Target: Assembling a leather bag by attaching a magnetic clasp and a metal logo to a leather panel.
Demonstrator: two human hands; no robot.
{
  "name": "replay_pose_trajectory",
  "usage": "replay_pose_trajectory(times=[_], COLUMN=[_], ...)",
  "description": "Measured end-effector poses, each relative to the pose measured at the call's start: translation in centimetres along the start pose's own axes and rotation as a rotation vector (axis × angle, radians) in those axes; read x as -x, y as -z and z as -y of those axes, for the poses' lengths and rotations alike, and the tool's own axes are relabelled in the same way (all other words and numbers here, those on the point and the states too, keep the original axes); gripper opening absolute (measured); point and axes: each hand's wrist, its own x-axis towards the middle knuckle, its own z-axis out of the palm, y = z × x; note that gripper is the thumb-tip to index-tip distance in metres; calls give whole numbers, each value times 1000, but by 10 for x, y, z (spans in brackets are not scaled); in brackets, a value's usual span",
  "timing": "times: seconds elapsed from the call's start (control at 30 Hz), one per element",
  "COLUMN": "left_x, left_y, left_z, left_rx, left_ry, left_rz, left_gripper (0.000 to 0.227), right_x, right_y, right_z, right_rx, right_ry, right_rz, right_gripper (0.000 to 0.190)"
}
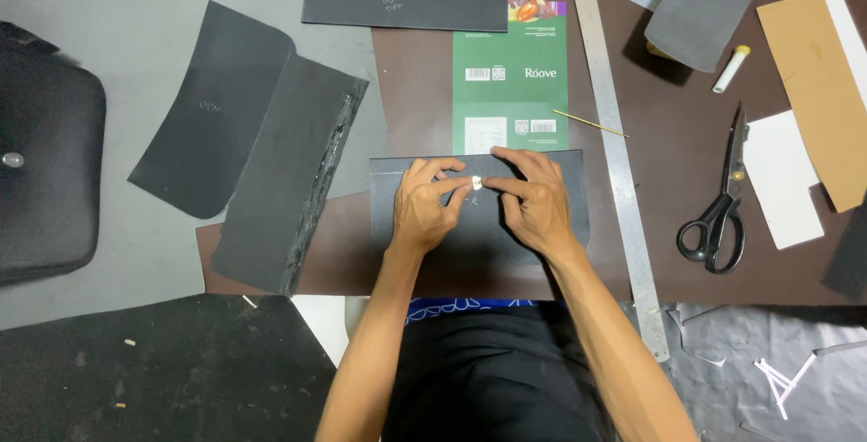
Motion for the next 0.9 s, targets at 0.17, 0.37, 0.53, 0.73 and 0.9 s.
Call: replay_pose_trajectory(times=[0.17,0.37,0.53,0.73,0.9], left_x=[0,-1,-1,-1,-3], left_y=[-1,0,1,1,3], left_z=[1,-2,-3,-3,-5], left_rx=[-5,-7,-4,-3,5], left_ry=[-3,7,17,12,20], left_rz=[-15,-14,-12,-10,1], left_gripper=[3,3,4,4,4], right_x=[1,1,2,2,1], right_y=[-1,-3,-3,-3,-3], right_z=[-2,-4,-5,-6,-5], right_rx=[9,19,14,20,19], right_ry=[8,24,22,24,30], right_rz=[-6,-10,-7,-6,-13], right_gripper=[37,35,36,36,35])
